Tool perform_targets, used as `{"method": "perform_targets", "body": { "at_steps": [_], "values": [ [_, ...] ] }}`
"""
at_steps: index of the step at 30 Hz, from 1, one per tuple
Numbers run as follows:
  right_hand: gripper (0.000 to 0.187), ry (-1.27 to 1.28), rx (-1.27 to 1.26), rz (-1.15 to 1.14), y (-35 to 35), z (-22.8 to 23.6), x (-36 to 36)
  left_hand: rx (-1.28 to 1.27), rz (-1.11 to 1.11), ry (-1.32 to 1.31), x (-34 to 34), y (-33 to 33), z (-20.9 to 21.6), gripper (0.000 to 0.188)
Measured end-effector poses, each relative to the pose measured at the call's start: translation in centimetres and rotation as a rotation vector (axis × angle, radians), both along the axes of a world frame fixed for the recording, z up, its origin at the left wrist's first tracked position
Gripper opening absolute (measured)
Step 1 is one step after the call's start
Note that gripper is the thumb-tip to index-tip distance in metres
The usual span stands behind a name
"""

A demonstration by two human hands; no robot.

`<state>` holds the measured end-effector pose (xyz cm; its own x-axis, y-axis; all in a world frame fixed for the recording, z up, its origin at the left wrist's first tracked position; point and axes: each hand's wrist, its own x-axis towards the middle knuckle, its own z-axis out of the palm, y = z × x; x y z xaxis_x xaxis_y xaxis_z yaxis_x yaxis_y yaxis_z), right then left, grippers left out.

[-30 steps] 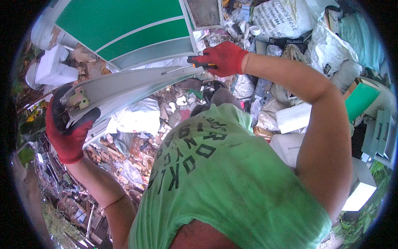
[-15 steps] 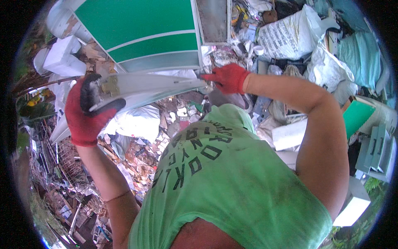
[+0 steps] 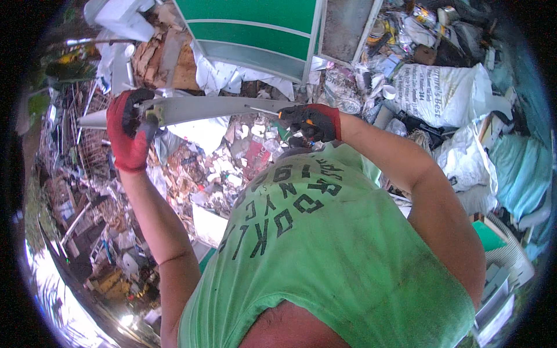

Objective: The person uses a screwdriver to remove screws from a green and white metal frame, likely part of a display board or furniture. They then detach and separate the frame components, handling them amidst a cluttered outdoor area filled with debris.

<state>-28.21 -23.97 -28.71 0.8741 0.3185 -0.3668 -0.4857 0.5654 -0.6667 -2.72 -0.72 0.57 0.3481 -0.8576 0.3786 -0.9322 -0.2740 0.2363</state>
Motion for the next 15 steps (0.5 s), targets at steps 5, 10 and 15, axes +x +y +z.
{"method": "perform_targets", "body": {
  "at_steps": [5, 10, 15],
  "values": [
    [0.050, -0.261, -0.437, -0.099, 0.7, 0.1, 0.4, 0.146, -0.013, 0.037, 1.9, -0.3, 0.0, 0.067],
    [0.050, -0.450, -1.569, -0.062, 1.5, 1.4, -0.4, 0.028, 0.067, 0.282, 1.4, -2.4, 0.1, 0.061],
    [0.048, 0.053, -0.123, -0.258, -0.1, 1.4, 0.1, 0.133, 0.261, 0.576, 2.7, -4.2, 2.3, 0.064]
  ]
}}
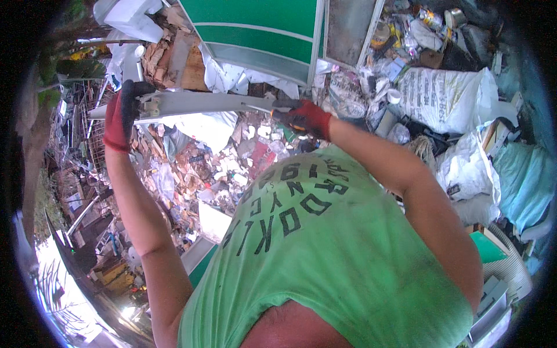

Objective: The person uses a screwdriver to remove screws from a green and white metal frame, likely part of a display board or furniture. They then detach and separate the frame components, handling them amidst a cluttered outdoor area filled with debris.

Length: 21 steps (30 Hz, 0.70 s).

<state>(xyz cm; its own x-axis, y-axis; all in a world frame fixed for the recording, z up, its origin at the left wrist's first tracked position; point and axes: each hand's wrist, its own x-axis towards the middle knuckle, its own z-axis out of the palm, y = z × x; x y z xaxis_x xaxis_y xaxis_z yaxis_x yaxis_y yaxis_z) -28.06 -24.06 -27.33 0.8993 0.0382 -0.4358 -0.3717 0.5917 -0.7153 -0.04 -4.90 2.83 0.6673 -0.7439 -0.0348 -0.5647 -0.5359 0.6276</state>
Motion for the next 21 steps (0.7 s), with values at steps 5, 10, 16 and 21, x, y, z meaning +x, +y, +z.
{"method": "perform_targets", "body": {
  "at_steps": [5, 10, 16, 21],
  "values": [
    [0.045, 0.106, 0.303, 0.082, -0.8, 0.1, 0.5, 0.038, 0.023, -0.030, 1.4, -1.0, -0.7, 0.055],
    [0.048, -0.222, -0.993, 0.202, -0.8, 0.9, 0.5, -0.049, 0.079, -0.047, 1.6, -1.2, -1.9, 0.053],
    [0.052, -0.341, -1.465, 0.233, -2.7, 0.9, 1.5, -0.050, 0.113, -0.020, 1.7, -1.0, -1.7, 0.052],
    [0.054, -0.352, -0.171, 0.114, -3.3, -0.4, 2.0, 0.027, 0.111, -0.030, 1.7, -0.7, -1.4, 0.046]
  ]
}}
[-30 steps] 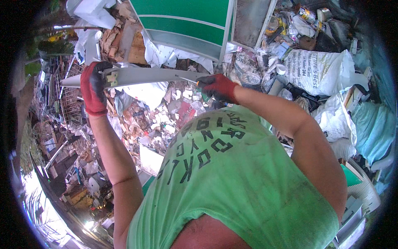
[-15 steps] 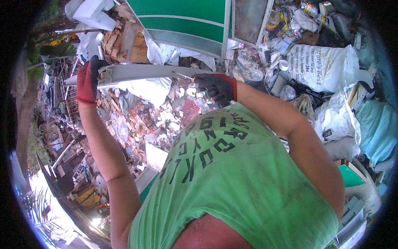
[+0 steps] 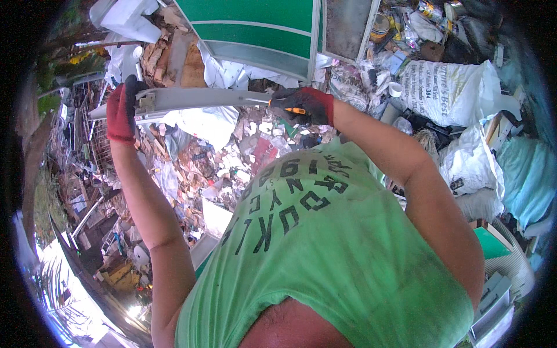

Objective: The person uses a screwdriver to remove screws from a green and white metal frame, likely part of a display board or furniture. They then detach and separate the frame components, handling them amidst a cluttered outdoor area filled with debris.

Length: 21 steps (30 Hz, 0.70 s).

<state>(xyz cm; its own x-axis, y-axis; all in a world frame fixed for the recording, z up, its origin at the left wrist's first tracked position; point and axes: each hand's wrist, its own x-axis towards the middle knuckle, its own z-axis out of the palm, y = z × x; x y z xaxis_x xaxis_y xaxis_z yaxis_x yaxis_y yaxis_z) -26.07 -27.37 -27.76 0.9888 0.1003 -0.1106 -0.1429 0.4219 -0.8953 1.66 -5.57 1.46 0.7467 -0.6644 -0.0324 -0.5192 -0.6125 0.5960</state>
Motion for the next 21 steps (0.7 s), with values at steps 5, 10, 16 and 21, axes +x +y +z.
{"method": "perform_targets", "body": {
  "at_steps": [5, 10, 16, 21],
  "values": [
    [0.044, 0.497, 0.450, 0.106, 1.5, -0.8, -0.8, -0.115, -0.016, -0.026, -0.4, 0.2, -0.4, 0.050],
    [0.053, 0.009, -1.012, -0.102, 2.7, 1.2, -1.1, -0.091, -0.050, -0.080, -0.2, 0.6, -0.6, 0.049],
    [0.046, 0.209, -0.570, -0.106, 1.9, 3.3, -1.4, -0.123, -0.037, -0.048, 0.0, 0.5, -0.5, 0.048],
    [0.050, 0.541, 0.659, 0.071, 2.4, 1.1, -2.1, -0.069, -0.017, -0.056, -0.7, 0.5, -0.4, 0.051]
  ]
}}
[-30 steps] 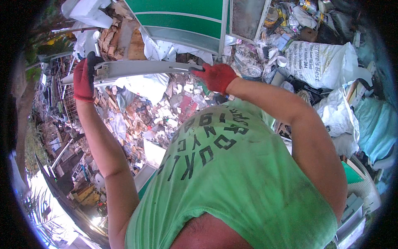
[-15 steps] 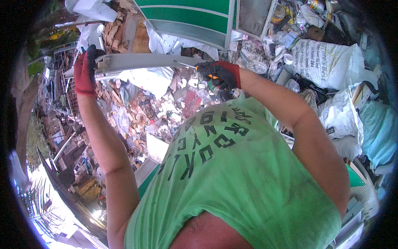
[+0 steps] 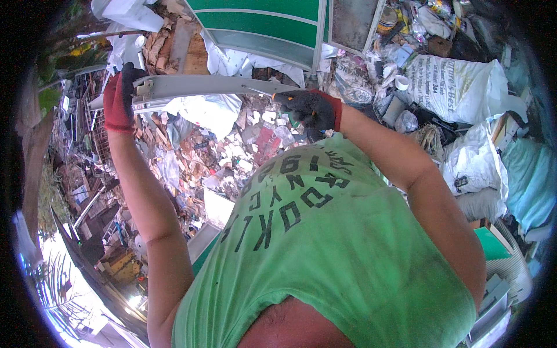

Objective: The person uses a screwdriver to remove screws from a green and white metal frame, likely part of a display board or furniture. They then detach and separate the frame components, handling them amidst a cluttered outdoor area filled with debris.

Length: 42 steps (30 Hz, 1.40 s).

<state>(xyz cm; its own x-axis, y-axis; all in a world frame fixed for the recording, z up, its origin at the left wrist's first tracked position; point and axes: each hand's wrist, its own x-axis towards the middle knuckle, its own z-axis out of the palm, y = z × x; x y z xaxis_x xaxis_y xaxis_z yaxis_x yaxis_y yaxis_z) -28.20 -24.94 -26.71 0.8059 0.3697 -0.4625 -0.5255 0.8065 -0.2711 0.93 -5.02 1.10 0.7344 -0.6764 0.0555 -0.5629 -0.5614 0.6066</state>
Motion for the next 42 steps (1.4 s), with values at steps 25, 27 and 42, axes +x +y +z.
{"method": "perform_targets", "body": {
  "at_steps": [25, 27, 42],
  "values": [
    [0.043, -0.004, -0.283, 0.136, -0.2, -0.1, 1.1, -0.048, -0.041, 0.040, -0.2, 1.9, -0.2, 0.050],
    [0.038, -0.111, -0.485, 0.149, -0.1, 0.6, 1.0, -0.043, -0.006, 0.063, -1.1, 2.1, 0.0, 0.050],
    [0.032, 0.120, -0.148, -0.066, 0.9, 1.3, -0.7, -0.111, -0.027, 0.083, -1.1, 3.3, -0.6, 0.041]
  ]
}}
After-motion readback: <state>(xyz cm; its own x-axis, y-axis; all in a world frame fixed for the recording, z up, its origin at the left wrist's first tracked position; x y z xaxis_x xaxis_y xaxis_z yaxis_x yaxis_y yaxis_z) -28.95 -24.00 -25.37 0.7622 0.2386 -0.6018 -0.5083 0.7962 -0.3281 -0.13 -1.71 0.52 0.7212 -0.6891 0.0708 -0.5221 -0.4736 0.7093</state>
